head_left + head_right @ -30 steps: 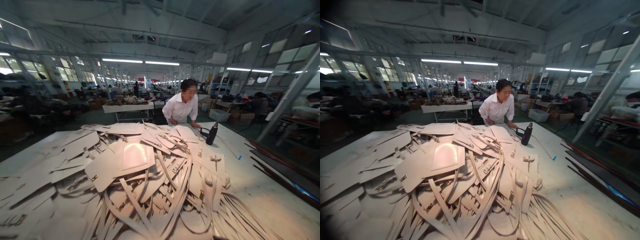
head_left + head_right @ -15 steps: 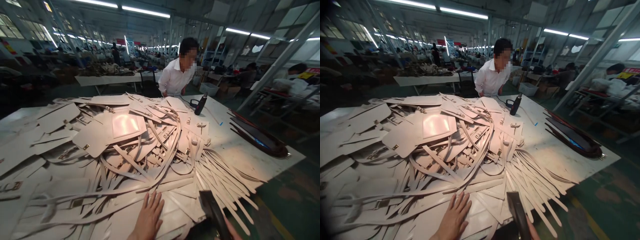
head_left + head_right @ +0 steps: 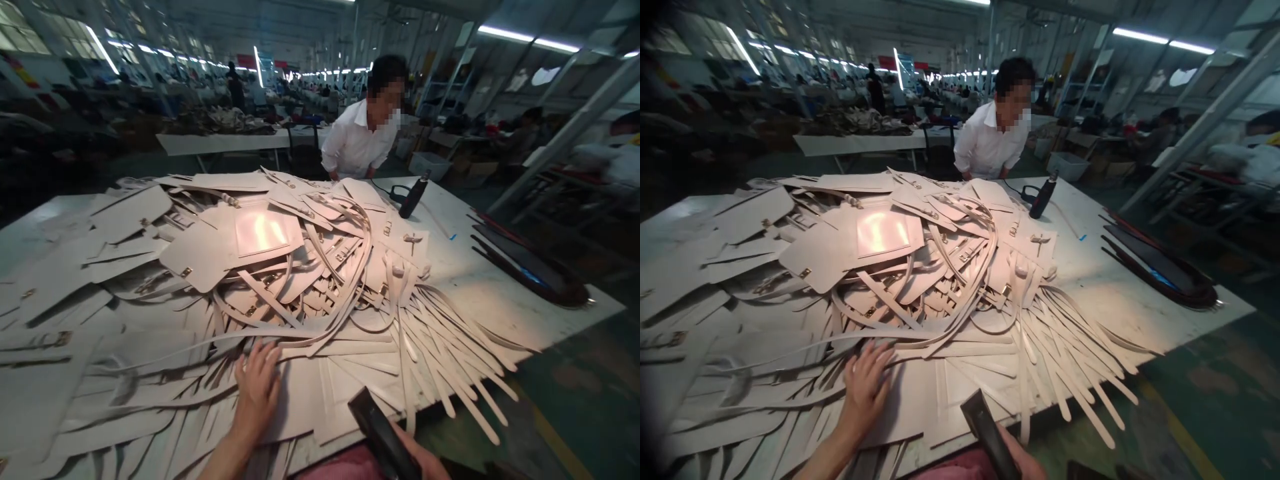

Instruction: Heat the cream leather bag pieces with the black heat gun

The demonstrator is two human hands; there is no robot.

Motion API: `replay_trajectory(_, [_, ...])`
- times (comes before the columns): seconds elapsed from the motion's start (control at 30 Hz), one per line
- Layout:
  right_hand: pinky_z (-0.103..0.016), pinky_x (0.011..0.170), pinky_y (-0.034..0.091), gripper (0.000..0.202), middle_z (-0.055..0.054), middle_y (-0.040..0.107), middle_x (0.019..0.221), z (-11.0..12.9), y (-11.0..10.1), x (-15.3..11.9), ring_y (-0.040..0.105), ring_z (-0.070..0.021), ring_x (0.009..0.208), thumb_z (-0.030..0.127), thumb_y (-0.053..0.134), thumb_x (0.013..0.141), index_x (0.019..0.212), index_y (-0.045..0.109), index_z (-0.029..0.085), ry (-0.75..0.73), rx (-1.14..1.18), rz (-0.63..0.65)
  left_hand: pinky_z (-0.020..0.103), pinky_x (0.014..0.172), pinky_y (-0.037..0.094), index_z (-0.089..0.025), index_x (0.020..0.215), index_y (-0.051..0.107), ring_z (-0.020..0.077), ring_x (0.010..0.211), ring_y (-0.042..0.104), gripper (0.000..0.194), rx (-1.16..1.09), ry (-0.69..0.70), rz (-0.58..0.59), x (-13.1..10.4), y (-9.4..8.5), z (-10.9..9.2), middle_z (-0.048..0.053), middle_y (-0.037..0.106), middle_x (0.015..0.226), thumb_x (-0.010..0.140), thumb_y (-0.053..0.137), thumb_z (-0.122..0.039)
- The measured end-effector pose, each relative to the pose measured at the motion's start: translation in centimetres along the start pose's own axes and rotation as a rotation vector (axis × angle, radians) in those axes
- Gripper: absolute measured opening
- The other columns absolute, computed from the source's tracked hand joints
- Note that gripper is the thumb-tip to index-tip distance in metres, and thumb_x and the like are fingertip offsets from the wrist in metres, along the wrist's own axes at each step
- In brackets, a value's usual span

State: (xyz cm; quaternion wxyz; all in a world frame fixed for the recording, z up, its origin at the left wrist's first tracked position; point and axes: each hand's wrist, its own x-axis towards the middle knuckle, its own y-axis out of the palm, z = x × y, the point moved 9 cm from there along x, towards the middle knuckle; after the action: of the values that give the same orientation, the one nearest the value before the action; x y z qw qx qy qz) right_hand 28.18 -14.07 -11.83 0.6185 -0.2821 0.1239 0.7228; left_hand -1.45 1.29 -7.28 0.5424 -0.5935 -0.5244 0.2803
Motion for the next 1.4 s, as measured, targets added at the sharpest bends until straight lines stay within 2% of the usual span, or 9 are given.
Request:
replay_trajectory(0.13, [-0.027,0.091,0.044,0.075,-0.007,0.062,0.116,-1.8,-3.0,-2.5,0.054,-0.0273,0.111,0.017,0.061,0.058,0.130,0.042,0.014,0.038,0.186,-0.128,0.042,0.108,0.029,-0.024,0.124,0.046,0.0196,0.129,0.034,0.040,-0.335,0.434,0.321,-2.9,5.3,-11.9,0.006,0.048,0.133,0.085,0.038,-0.017])
replay_trajectory(0.23, [-0.027,0.050,0.048,0.083,-0.001,0.066,0.061,-4.4,-5.3,-3.7,0.061,-0.0213,0.056,0.028,0.059,0.064,0.137,0.025,0.010,0.178,0.306,-0.239,0.051,0.110,0.023,-0.025,0.135,0.032,0.0273,0.135,0.021,0.058,-0.299,0.423,0.608,-3.7,9.8,-15.4,0.009,0.028,0.145,0.080,0.051,-0.025])
replay_trajectory(0.37, [-0.023,0.034,0.036,0.090,0.007,0.049,0.045,-3.7,-6.7,-1.4,0.045,-0.0134,0.035,0.033,0.060,0.060,0.138,0.019,0.013,0.221,0.325,-0.295,0.060,0.109,0.008,-0.027,0.141,0.009,0.0325,0.136,0.002,0.091,-0.181,0.430,0.670,-3.3,11.9,-16.2,0.013,0.008,0.149,0.070,0.065,-0.037])
replay_trajectory(0.5, [-0.022,0.035,0.038,0.082,0.008,0.047,0.047,-0.4,-7.9,1.8,0.045,-0.0125,0.037,0.031,0.061,0.060,0.134,0.029,0.015,0.152,0.306,-0.337,0.061,0.108,0.009,-0.032,0.140,0.005,0.0324,0.136,0.001,0.091,-0.132,0.467,0.650,-3.4,12.2,-16.1,0.012,0.007,0.149,0.071,0.064,-0.043])
replay_trajectory(0.6, [-0.023,0.035,0.038,0.080,0.007,0.048,0.046,-0.9,-8.9,0.9,0.046,-0.0133,0.037,0.028,0.059,0.061,0.134,0.029,0.016,0.151,0.308,-0.353,0.061,0.108,0.010,-0.034,0.140,0.004,0.0317,0.137,0.002,0.089,-0.118,0.463,0.613,-3.6,12.4,-15.9,0.011,0.008,0.150,0.073,0.062,-0.043])
replay_trajectory(0.77, [-0.022,0.036,0.039,0.082,0.007,0.052,0.047,-3.3,-7.0,-1.8,0.046,-0.0132,0.037,0.015,0.055,0.051,0.131,0.038,0.017,0.140,0.254,-0.177,0.063,0.106,0.007,-0.036,0.139,0.006,0.0329,0.137,0.004,0.087,-0.123,0.430,0.594,-3.5,12.8,-16.4,0.011,0.014,0.149,0.072,0.062,-0.039])
replay_trajectory(1.0, [-0.019,0.031,0.035,0.072,0.008,0.052,0.048,0.3,-5.4,2.9,0.043,-0.0107,0.034,0.016,0.056,0.059,0.129,0.040,0.026,0.084,0.264,-0.199,0.068,0.103,0.003,-0.034,0.137,0.025,0.0388,0.134,0.015,0.075,-0.110,0.434,0.609,-1.7,12.9,-18.6,0.010,0.019,0.148,0.071,0.062,-0.037])
replay_trajectory(1.23, [-0.021,0.033,0.038,0.084,0.008,0.048,0.048,-4.7,-10.0,-3.1,0.045,-0.0113,0.035,0.023,0.053,0.060,0.137,0.022,0.013,0.176,0.292,-0.324,0.069,0.101,0.009,-0.039,0.138,0.015,0.0386,0.130,0.025,0.066,-0.092,0.483,0.547,-1.6,13.1,-18.7,0.011,0.032,0.143,0.082,0.050,-0.036])
replay_trajectory(1.4, [-0.019,0.033,0.036,0.082,0.009,0.047,0.047,-4.3,-8.5,-2.9,0.044,-0.0100,0.035,0.017,0.052,0.056,0.135,0.029,0.015,0.142,0.282,-0.245,0.074,0.096,0.007,-0.045,0.136,0.014,0.0415,0.128,0.026,0.062,-0.083,0.515,0.546,-1.9,13.6,-19.0,0.011,0.033,0.141,0.084,0.047,-0.040])
